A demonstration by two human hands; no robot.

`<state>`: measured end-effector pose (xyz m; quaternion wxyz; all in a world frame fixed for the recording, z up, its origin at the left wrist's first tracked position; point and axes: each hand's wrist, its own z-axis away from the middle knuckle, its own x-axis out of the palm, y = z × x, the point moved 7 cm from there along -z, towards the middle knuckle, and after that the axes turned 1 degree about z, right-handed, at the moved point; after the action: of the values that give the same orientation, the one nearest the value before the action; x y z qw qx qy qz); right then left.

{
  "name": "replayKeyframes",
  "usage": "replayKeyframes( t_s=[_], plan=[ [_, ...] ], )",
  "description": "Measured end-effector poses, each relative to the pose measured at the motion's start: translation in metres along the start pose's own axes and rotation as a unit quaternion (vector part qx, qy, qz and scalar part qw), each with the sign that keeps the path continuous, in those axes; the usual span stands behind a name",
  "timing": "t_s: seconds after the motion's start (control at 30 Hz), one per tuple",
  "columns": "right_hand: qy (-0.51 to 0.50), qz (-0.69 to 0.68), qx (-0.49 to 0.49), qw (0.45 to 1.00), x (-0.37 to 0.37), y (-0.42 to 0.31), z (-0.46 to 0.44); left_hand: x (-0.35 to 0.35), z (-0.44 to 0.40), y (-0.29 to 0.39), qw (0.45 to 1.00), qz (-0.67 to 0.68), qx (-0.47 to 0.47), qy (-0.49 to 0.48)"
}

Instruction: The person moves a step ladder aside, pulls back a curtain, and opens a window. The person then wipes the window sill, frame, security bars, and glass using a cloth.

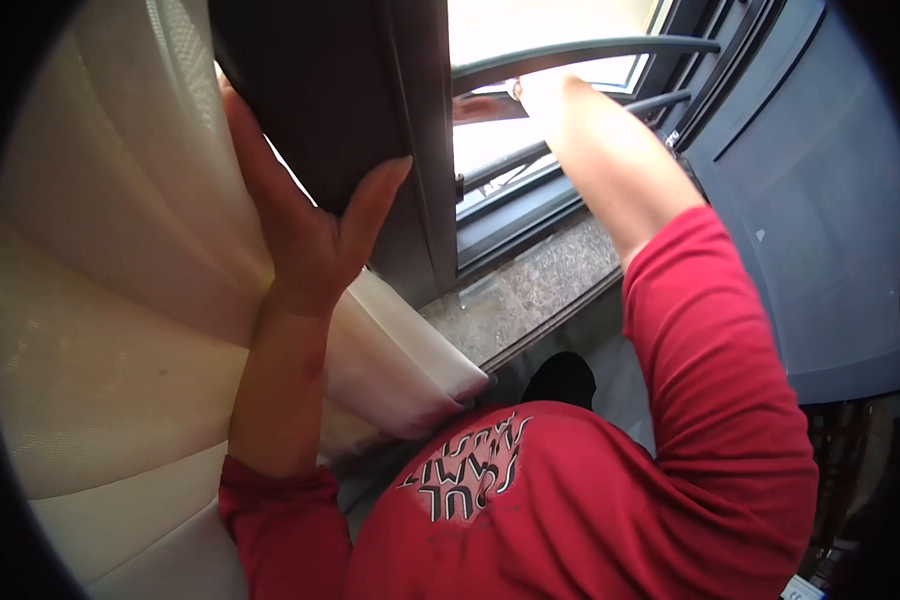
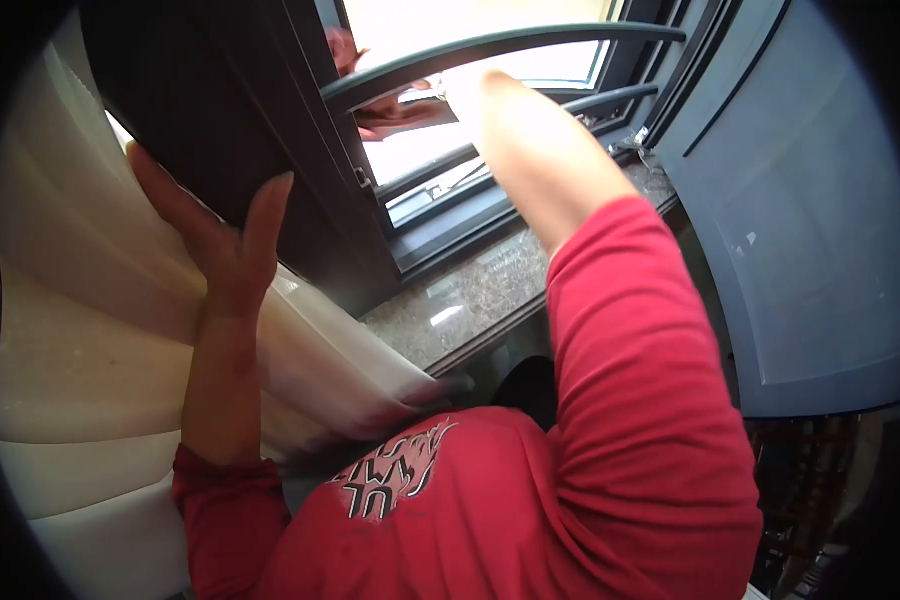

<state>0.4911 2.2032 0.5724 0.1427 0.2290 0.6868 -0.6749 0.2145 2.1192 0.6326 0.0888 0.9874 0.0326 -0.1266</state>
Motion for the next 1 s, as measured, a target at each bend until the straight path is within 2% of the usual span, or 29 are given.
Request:
replayKeyframes(
  t_s=[0.07,0.1,0.23,0.27,0.3,0.37,0.4,0.43,0.47,0.53,0.6,0.63,0.8,0.83,0.87,0.9,1.0],
  plan=[
    [0.024,0.028,-0.004,0.999,0.003,-0.002,0.018,-0.002,0.0,0.0,1.0,-0.005,-0.003,0.002],
    [0.035,0.047,-0.009,0.998,-0.011,-0.005,-0.018,-0.003,-0.001,0.0,1.0,-0.016,-0.001,0.013],
    [0.074,0.108,-0.028,0.991,0.01,-0.024,-0.019,-0.005,-0.005,0.001,1.0,0.01,-0.006,0.003],
    [0.084,0.127,-0.036,0.988,-0.012,-0.013,0.005,-0.007,-0.005,0.0,1.0,-0.011,-0.001,0.009],
    [0.093,0.146,-0.046,0.984,-0.021,-0.015,-0.012,-0.008,-0.005,0.0,0.999,-0.034,0.002,0.017],
    [0.108,0.174,-0.054,0.977,-0.012,-0.019,0.016,-0.008,-0.001,0.0,0.999,-0.034,-0.015,0.012],
    [0.122,0.188,-0.062,0.973,0.001,-0.032,-0.01,-0.007,-0.004,-0.001,0.999,-0.035,-0.021,0.013],
    [0.134,0.206,-0.072,0.967,-0.009,-0.027,0.017,-0.008,-0.007,-0.002,0.999,-0.034,-0.018,0.015],
    [0.143,0.226,-0.082,0.96,-0.013,-0.047,-0.022,-0.009,-0.008,-0.001,1.0,-0.025,-0.013,0.013],
    [0.157,0.258,-0.095,0.949,0.008,-0.046,-0.008,-0.008,-0.004,0.002,1.0,-0.017,-0.014,0.007],
    [0.179,0.286,-0.109,0.935,0.015,-0.052,0.016,-0.004,-0.008,0.0,0.998,0.056,-0.027,-0.012],
    [0.188,0.304,-0.117,0.927,-0.02,-0.042,0.002,-0.004,-0.009,0.0,0.998,0.057,-0.026,-0.009],
    [0.236,0.382,-0.151,0.881,-0.005,-0.068,0.003,-0.01,-0.006,-0.001,1.0,-0.024,-0.008,0.008],
    [0.166,-0.039,-0.094,0.981,-0.007,-0.054,-0.003,-0.01,-0.006,-0.003,1.0,-0.024,-0.008,0.011],
    [0.062,-0.453,-0.017,0.889,0.013,-0.052,0.001,-0.011,-0.005,-0.004,0.999,-0.038,0.001,0.014],
    [0.065,-0.459,-0.014,0.886,0.014,-0.058,0.015,-0.012,-0.003,-0.003,0.999,-0.05,0.011,0.008],
    [-0.174,-0.426,-0.157,0.874,0.019,-0.113,0.052,-0.011,-0.007,-0.004,1.0,0.018,0.002,0.0]
  ],
)
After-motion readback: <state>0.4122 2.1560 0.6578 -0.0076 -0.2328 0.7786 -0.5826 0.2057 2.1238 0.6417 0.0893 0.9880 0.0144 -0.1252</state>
